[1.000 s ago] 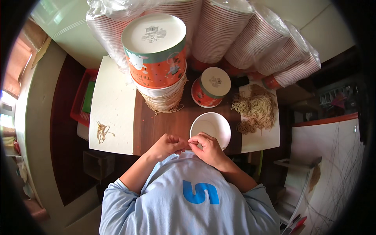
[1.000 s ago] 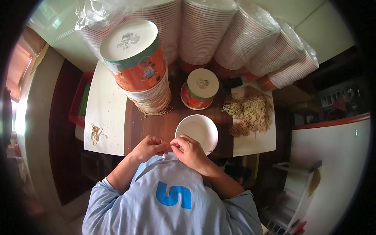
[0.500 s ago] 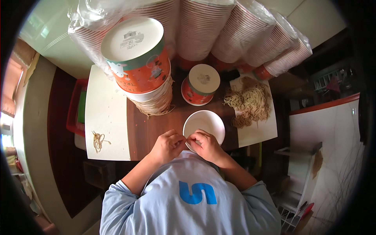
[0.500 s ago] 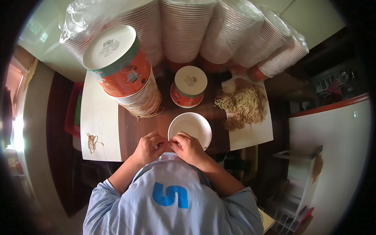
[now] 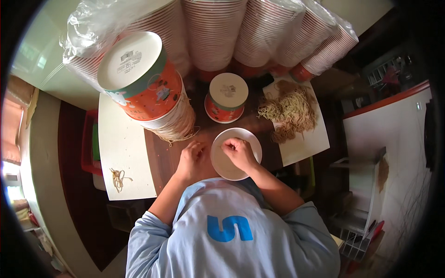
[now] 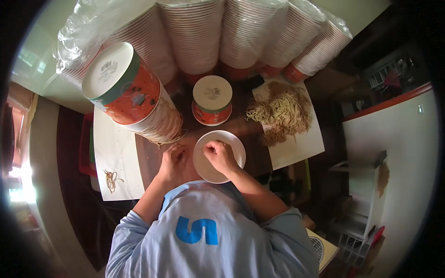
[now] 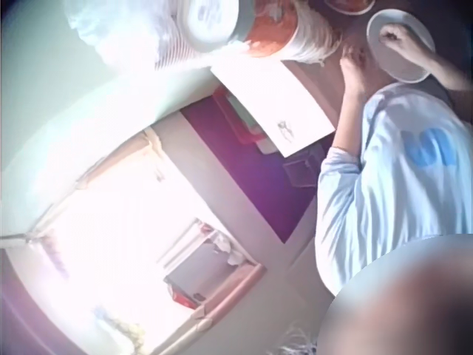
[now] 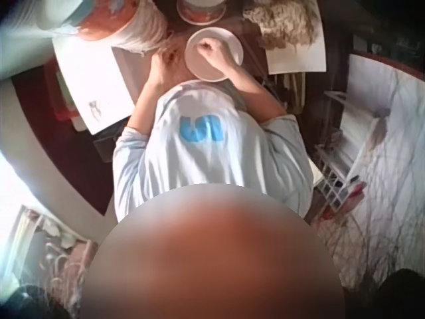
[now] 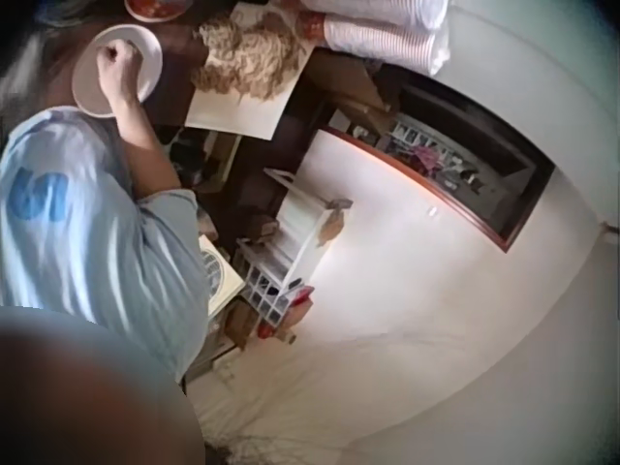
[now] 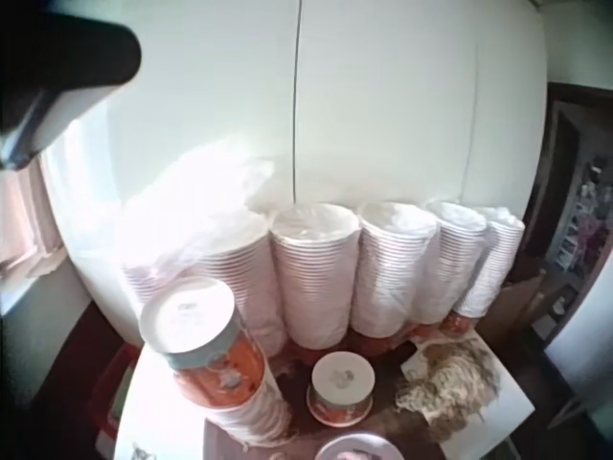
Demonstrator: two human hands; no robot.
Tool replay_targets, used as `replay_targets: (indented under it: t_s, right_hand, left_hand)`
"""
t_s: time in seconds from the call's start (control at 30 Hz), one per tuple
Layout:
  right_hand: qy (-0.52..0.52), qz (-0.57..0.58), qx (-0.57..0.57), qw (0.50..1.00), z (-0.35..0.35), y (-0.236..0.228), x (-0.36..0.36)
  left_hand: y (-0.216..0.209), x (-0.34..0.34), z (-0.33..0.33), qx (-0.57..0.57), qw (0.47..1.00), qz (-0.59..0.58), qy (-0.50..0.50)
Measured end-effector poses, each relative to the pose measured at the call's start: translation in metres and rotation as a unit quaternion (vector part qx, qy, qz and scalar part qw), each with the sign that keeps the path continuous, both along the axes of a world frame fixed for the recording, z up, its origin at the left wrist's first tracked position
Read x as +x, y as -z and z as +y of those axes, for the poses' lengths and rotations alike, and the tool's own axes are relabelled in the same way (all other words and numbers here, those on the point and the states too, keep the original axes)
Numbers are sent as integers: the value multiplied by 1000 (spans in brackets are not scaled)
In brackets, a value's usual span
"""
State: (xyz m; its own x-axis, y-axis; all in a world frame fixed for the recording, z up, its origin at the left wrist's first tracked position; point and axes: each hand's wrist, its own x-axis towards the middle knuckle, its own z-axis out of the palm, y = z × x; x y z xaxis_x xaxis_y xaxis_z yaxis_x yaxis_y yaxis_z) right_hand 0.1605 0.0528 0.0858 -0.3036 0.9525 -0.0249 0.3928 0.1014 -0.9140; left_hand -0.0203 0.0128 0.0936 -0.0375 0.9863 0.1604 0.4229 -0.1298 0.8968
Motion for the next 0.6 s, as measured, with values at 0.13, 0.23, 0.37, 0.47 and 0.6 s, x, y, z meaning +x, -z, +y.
replay_targets:
  t_s: [0.13,0.23,0.37,0.47,0.6]
  right_hand:
    - [26,-34,9,999,7,20,0]
    - [36,-61,18,997,10,30,-1]
    - [43,-59,17,997,11,38,-5]
    - [61,-43,-7,997,11,35,-10]
    - [75,-35,10,997,12,33,-11]
  left_hand:
    - [24,-5,15,-30,999,-11,-6]
    - [27,-5,23,-51,998,13,31]
    - [29,-3,29,-81,995,-8,53]
    - [38,-1,32,-95,993,-37,61]
    - [43,0,35,-111,989,-68,76]
